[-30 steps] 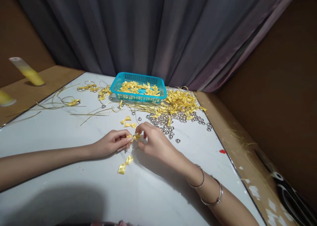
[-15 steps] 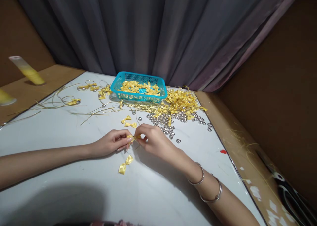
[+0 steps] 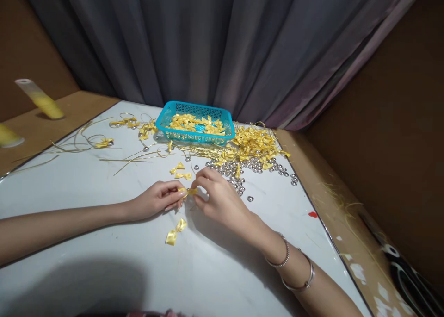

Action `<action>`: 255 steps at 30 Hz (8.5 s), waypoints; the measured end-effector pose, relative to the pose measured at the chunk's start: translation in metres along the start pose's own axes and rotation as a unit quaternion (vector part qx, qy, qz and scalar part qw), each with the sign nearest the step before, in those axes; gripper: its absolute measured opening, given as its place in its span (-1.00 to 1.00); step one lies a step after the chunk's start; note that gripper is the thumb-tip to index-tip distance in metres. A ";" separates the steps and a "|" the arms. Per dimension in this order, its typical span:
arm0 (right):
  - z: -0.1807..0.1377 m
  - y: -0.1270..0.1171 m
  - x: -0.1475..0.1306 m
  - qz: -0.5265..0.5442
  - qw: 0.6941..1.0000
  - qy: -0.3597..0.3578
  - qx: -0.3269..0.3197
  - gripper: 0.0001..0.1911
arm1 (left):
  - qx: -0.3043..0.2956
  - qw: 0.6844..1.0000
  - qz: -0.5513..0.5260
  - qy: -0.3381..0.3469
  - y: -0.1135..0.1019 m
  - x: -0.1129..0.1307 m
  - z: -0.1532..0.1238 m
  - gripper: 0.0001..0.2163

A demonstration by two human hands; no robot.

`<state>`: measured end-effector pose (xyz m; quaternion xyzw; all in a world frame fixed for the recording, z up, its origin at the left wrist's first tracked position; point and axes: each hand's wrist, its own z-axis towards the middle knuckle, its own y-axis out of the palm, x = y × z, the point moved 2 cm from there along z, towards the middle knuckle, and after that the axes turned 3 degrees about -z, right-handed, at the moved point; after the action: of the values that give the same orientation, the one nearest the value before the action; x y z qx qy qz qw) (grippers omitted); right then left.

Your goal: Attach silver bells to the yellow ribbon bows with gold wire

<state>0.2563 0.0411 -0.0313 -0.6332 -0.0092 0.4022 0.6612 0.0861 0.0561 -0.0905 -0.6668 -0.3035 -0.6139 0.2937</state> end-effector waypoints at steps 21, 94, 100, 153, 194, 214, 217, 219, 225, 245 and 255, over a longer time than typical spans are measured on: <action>0.003 -0.018 0.008 0.426 0.866 0.226 -0.132 -0.93 | 0.048 0.992 0.118 0.022 -0.003 0.004 -0.001 -0.76; 0.002 0.002 0.003 0.091 0.988 0.071 0.106 -0.81 | 0.006 0.944 0.285 0.165 0.003 0.005 -0.009 -0.80; 0.001 0.007 0.006 0.097 0.988 0.070 0.102 -0.82 | 0.005 0.941 0.292 0.169 0.003 0.006 -0.008 -0.80; 0.008 0.013 0.004 0.087 0.992 0.093 -0.001 -0.85 | -0.037 0.994 0.105 0.024 0.001 0.004 -0.002 -0.77; 0.015 0.020 0.027 0.386 0.862 0.284 -0.167 -0.78 | -0.120 0.974 -0.161 -0.106 -0.009 -0.002 0.011 -0.77; 0.007 0.001 0.001 0.137 0.983 0.117 0.024 -0.81 | -0.017 0.880 0.360 0.309 0.006 0.006 -0.015 -0.79; 0.004 0.003 -0.004 0.103 0.989 0.098 0.044 -0.80 | -0.023 0.861 0.381 0.335 0.007 0.005 -0.016 -0.79; 0.002 0.004 -0.006 0.077 0.992 0.087 0.051 -0.81 | -0.023 0.853 0.393 0.344 0.008 0.006 -0.017 -0.79; -0.001 0.004 -0.009 0.025 0.996 0.068 0.054 -0.82 | -0.015 0.836 0.420 0.354 0.009 0.008 -0.018 -0.77; -0.004 0.010 -0.012 0.000 0.997 0.074 0.033 -0.84 | -0.015 0.788 0.486 0.378 0.010 0.007 -0.019 -0.74; -0.008 0.007 -0.015 0.005 0.997 0.042 0.072 -0.83 | -0.016 0.744 0.516 0.425 0.010 0.006 -0.021 -0.78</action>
<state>0.2467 0.0259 -0.0316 -0.6003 0.0505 0.3779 0.7030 0.0806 0.0338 -0.0829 -0.3958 0.2526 -0.5935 0.6537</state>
